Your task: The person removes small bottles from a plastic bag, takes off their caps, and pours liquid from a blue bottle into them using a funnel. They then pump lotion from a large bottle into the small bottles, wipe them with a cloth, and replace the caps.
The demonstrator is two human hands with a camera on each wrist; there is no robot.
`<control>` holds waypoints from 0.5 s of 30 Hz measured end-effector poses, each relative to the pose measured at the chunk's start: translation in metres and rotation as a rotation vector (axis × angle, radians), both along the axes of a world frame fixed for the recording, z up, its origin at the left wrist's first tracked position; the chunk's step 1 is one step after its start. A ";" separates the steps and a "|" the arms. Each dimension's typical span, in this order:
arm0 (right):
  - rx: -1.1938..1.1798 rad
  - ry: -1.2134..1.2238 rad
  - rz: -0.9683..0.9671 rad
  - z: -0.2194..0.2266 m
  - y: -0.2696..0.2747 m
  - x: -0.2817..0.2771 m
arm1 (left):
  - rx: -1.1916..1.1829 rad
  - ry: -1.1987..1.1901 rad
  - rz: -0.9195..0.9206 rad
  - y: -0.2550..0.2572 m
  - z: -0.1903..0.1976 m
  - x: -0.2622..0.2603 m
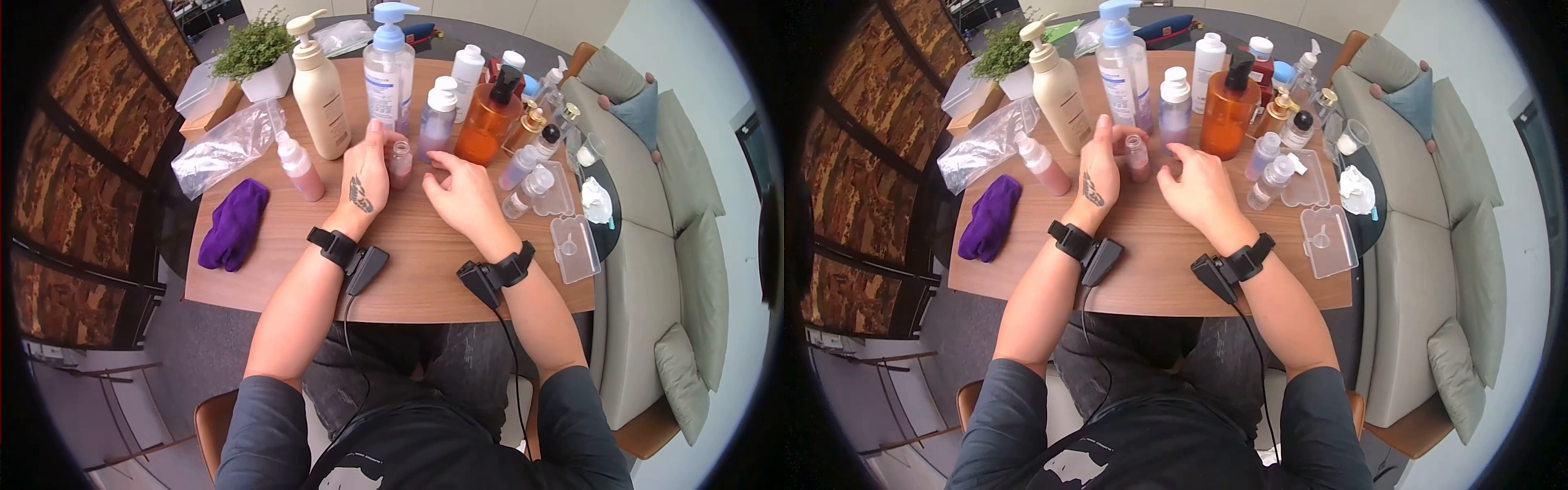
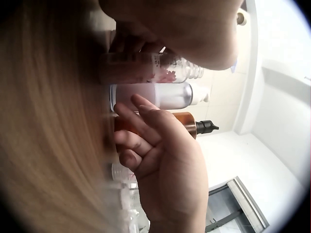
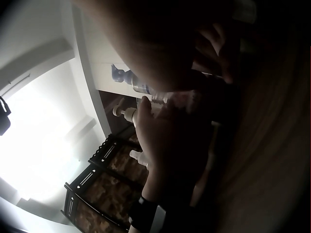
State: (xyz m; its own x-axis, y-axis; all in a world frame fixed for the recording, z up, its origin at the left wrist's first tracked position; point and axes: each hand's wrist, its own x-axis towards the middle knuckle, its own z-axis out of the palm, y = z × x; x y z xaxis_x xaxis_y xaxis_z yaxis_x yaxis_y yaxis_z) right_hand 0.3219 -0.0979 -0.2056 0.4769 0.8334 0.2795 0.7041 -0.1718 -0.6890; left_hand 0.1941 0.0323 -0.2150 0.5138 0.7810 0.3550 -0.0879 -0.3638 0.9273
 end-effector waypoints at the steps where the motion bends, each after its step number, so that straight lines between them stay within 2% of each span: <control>1: -0.007 0.011 0.006 0.002 -0.001 -0.001 | 0.040 -0.016 0.050 0.000 0.002 -0.002; 2: -0.015 0.022 0.010 0.006 -0.002 -0.002 | 0.072 -0.080 0.102 0.003 0.004 -0.008; 5: 0.020 0.064 0.045 0.001 -0.002 -0.003 | 0.196 -0.079 0.243 0.003 0.010 -0.007; 9: 0.030 0.183 0.143 -0.001 0.001 -0.009 | 0.128 0.003 0.212 -0.005 0.014 -0.004; 12: 0.209 0.268 0.167 -0.010 0.010 -0.017 | 0.096 0.017 0.205 -0.002 0.012 -0.003; 15: 0.157 0.442 0.204 -0.007 0.016 -0.021 | 0.082 0.023 0.176 0.001 0.010 -0.004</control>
State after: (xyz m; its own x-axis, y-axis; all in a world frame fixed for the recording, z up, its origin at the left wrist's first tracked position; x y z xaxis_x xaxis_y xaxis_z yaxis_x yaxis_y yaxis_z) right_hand 0.3013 -0.0820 -0.2125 0.4094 0.8861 0.2174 0.3482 0.0685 -0.9349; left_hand 0.1899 0.0334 -0.2051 0.3807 0.8285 0.4107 0.0050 -0.4460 0.8950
